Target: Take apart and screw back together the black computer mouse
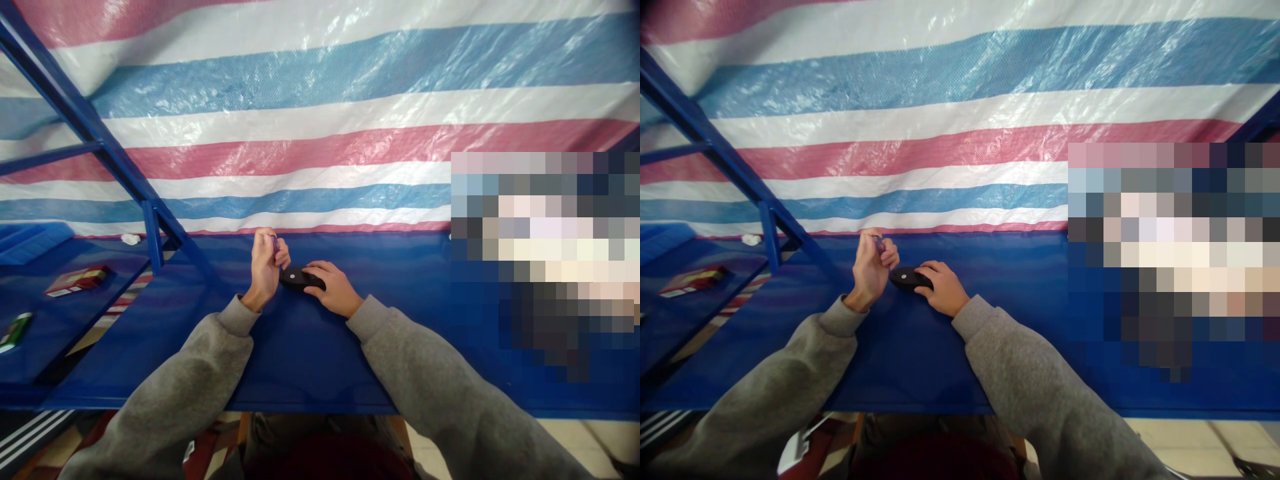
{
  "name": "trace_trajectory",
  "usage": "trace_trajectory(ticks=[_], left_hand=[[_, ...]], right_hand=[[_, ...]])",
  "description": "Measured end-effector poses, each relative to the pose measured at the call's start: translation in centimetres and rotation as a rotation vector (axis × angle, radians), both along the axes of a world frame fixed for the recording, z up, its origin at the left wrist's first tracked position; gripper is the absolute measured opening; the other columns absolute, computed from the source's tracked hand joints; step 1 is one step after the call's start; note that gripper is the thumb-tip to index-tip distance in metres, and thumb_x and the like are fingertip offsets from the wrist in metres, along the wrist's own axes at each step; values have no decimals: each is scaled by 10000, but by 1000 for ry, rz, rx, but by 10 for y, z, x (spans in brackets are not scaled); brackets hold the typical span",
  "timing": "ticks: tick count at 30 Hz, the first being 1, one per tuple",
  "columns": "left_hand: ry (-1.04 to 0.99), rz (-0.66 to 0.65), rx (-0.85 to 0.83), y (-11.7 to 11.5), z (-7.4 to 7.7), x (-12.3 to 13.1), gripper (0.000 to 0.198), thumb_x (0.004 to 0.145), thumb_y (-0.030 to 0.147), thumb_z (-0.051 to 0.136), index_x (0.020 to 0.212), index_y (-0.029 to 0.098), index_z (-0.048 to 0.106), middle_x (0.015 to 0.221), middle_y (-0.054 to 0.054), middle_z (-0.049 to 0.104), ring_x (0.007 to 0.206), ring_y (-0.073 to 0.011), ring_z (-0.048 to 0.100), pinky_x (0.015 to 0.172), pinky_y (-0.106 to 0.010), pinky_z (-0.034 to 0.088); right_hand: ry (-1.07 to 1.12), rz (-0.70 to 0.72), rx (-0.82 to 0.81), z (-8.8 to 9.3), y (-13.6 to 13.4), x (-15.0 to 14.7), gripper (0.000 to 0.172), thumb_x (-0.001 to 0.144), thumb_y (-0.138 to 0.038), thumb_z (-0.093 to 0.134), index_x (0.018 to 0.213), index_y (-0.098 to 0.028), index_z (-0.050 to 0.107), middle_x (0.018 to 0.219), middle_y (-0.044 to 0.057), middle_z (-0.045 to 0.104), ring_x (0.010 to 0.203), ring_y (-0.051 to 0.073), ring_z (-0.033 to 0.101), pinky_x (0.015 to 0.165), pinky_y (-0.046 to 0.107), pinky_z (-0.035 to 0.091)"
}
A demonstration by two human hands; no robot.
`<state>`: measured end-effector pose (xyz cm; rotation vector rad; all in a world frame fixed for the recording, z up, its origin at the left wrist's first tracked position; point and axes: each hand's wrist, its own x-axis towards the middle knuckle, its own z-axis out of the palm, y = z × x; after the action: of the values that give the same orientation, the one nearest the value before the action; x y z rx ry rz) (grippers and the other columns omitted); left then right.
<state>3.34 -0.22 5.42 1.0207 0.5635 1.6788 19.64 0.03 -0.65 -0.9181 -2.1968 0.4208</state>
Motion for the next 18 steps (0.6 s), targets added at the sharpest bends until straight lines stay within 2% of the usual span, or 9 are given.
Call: trace_trajectory(ticks=[2,6,11,16,18], left_hand=[[9,8,-1,1,0,0,309,816,486,595,809,200,478,551,58,381,428,-58,340,412,-162,310],[33,-8,-21,1,0,0,437,855,568,471,694,162,474,501,51,322,420,-59,326,409,-176,318],[14,13,-16,0,0,-1,317,801,489,613,813,202,479,554,55,375,430,-57,332,412,-161,309],[35,-45,-43,0,-1,-2,432,851,550,493,680,153,491,521,34,357,433,-60,336,420,-176,327],[21,-35,-25,0,-1,-1,389,850,536,507,733,165,506,533,41,358,433,-60,337,423,-172,327]], right_hand=[[2,0,0,0,0,0,358,799,-279,671,1142,-200,611,1168,89,594,1083,239,537,989,417,425],[0,0,0,0,0,1,359,798,-277,672,1143,-196,611,1169,90,594,1082,238,537,992,412,423],[5,8,-7,2,0,1,349,807,-293,660,1141,-203,612,1157,93,598,1076,241,541,981,419,430],[-2,7,-9,2,-1,1,350,803,-283,663,1143,-213,613,1166,88,594,1088,240,533,990,423,421],[1,6,-10,1,0,0,350,803,-282,664,1143,-215,612,1167,87,594,1088,240,534,990,422,422]])
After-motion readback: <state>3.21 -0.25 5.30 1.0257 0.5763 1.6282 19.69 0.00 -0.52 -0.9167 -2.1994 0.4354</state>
